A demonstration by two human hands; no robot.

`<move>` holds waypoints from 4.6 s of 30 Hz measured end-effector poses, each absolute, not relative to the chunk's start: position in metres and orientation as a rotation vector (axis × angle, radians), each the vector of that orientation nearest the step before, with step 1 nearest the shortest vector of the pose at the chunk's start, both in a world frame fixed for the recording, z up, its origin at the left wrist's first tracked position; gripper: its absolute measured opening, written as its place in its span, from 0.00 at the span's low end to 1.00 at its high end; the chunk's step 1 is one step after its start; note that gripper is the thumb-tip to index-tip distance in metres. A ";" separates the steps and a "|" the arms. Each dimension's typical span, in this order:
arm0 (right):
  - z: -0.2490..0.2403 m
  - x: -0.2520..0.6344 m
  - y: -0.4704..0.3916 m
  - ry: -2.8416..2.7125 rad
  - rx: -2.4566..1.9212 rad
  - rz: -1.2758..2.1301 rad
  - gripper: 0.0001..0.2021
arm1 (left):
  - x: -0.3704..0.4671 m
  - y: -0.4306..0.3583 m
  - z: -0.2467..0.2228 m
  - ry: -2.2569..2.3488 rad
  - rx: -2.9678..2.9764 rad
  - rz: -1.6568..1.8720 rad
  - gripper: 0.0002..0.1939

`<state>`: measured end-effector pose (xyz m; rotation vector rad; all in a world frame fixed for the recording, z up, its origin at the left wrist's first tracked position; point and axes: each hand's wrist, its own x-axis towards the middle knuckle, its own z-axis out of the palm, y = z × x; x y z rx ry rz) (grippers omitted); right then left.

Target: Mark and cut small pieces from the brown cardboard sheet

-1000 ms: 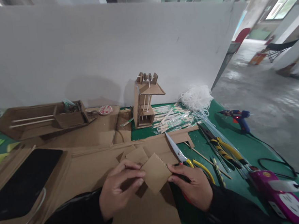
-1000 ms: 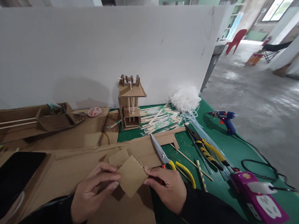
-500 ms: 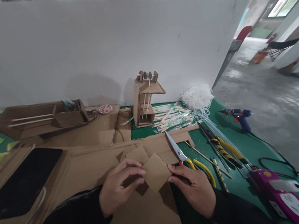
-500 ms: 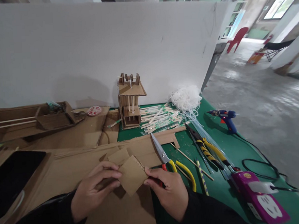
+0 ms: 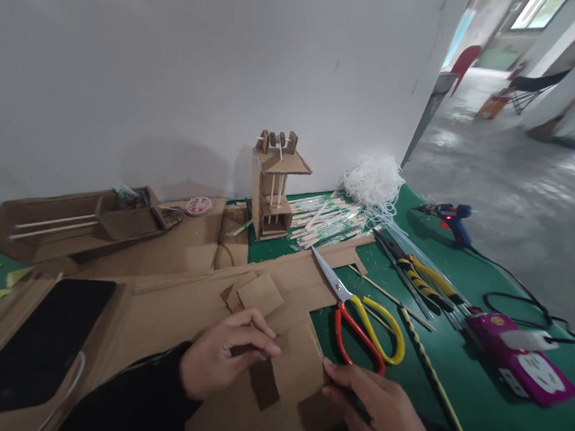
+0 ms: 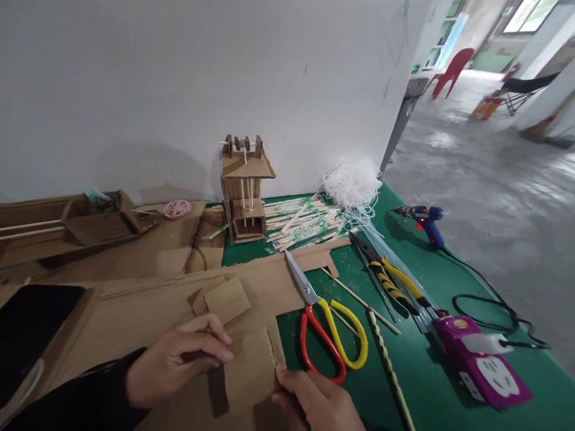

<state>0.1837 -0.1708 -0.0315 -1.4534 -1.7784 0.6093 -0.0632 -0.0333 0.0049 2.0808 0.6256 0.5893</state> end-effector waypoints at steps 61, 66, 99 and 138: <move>-0.056 0.166 -0.186 -1.835 -1.609 0.529 0.17 | -0.052 -0.086 -0.002 0.960 2.779 0.403 0.23; -0.054 0.168 -0.186 -1.852 -1.616 0.539 0.15 | -0.046 -0.103 0.003 1.056 2.964 0.447 0.20; -0.054 0.169 -0.182 -1.919 -1.568 0.564 0.14 | -0.046 -0.164 -0.022 1.386 2.796 0.217 0.24; -0.046 0.169 -0.178 -1.906 -1.603 0.601 0.15 | -0.037 -0.147 0.004 1.435 2.653 0.316 0.14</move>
